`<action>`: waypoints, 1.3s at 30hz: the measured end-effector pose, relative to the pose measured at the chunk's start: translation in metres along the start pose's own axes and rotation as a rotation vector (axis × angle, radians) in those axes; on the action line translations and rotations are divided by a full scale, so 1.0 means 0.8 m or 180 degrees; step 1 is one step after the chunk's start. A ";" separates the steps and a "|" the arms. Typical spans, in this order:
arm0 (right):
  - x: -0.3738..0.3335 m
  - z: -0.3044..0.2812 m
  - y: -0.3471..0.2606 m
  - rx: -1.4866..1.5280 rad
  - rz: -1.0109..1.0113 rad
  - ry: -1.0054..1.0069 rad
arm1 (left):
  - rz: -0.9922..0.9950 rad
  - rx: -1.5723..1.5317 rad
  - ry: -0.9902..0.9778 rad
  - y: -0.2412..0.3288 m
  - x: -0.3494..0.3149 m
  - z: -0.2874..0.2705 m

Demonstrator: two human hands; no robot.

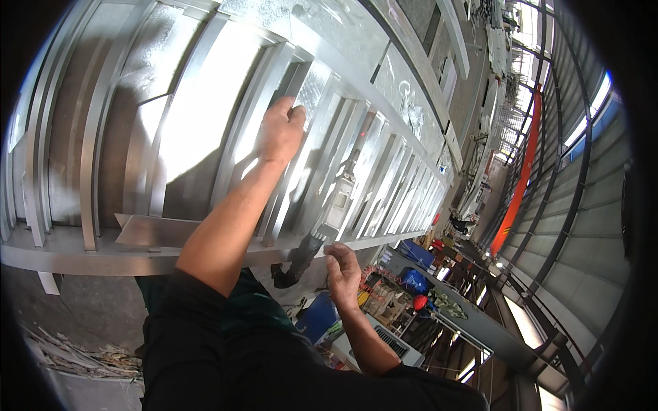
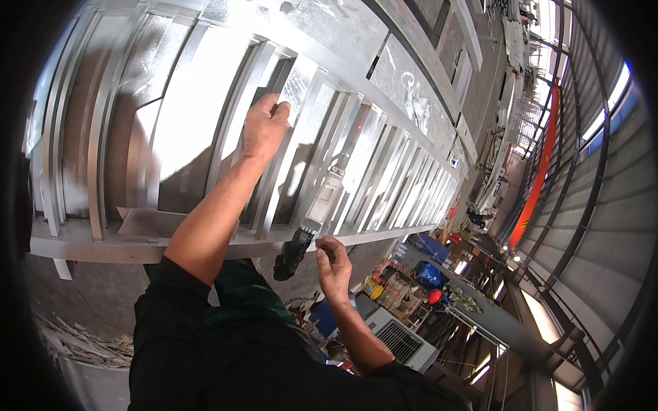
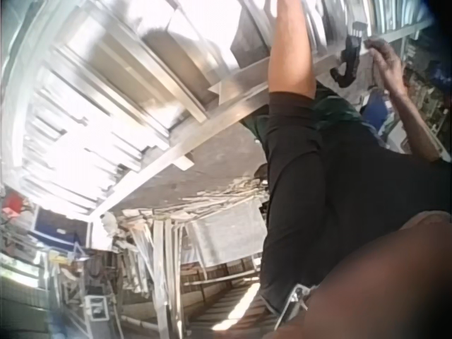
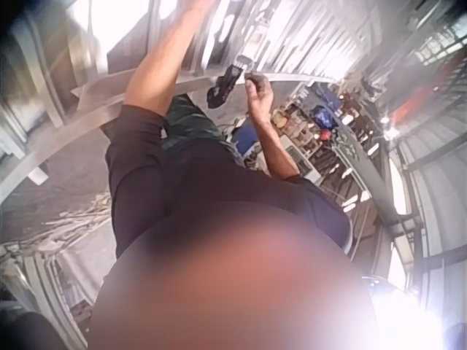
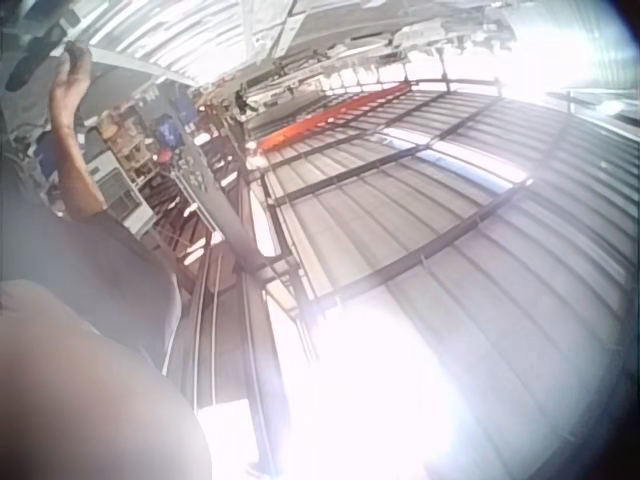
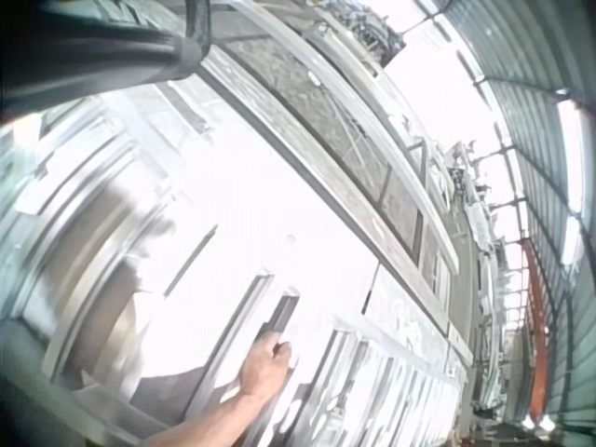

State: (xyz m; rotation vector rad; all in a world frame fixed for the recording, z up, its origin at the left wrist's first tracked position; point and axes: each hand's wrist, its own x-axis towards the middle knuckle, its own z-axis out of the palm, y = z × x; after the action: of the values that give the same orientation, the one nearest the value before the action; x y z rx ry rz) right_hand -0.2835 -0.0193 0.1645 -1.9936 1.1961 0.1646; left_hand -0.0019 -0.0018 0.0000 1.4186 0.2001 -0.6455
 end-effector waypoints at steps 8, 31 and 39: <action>0.032 0.007 -0.002 -0.0403 -0.0031 -0.0040 | 0.0319 0.0085 0.0238 -0.018 0.005 0.009; 0.036 0.010 -0.003 -0.0124 0.0118 -0.0222 | 0.0025 0.0081 0.0009 -0.004 0.001 0.002; 0.059 0.023 0.005 0.0136 -0.0053 -0.0493 | 0.0163 0.0098 0.0095 0.003 0.000 0.001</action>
State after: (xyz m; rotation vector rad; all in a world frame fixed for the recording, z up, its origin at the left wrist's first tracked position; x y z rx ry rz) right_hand -0.2554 -0.0401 0.1272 -1.9162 1.0755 0.2775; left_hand -0.0010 -0.0022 0.0025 1.4591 0.1776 -0.5877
